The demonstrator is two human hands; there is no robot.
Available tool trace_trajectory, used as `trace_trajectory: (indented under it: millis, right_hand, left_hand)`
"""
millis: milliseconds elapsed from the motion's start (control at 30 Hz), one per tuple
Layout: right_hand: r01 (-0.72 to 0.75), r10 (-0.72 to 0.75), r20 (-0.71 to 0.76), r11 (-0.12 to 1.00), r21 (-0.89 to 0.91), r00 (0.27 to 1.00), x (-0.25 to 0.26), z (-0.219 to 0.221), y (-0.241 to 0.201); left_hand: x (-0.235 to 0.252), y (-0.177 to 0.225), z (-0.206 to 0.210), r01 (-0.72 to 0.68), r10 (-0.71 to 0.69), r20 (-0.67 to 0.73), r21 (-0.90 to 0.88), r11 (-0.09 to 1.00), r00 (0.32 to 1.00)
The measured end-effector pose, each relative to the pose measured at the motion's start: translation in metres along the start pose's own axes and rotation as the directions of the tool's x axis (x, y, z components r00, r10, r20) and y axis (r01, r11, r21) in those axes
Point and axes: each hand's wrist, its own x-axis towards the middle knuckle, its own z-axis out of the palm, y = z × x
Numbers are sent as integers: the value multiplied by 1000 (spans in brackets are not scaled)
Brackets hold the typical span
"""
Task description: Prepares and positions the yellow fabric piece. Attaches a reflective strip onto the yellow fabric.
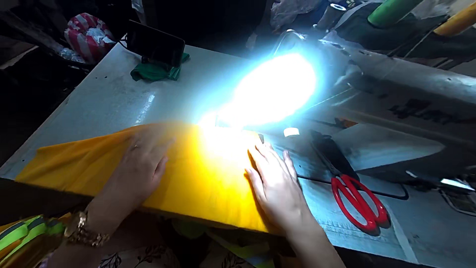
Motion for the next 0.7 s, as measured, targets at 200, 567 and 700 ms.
trace_trajectory:
  millis: [200,567,700]
  right_hand:
    - [62,-55,-58,988,143,997,-60,-8,-18]
    - [-911,607,754,412,-29,251,-251,8,30]
    - [-917,641,757,-213,338,130,-262,44,18]
  left_hand:
    - [-28,-5,3,56,-56,7,14,998,998]
    - [-63,39,-34,-120,-8,-326,-371,921,945]
    - [-78,54,-34,-154,3,-297,-486,860,955]
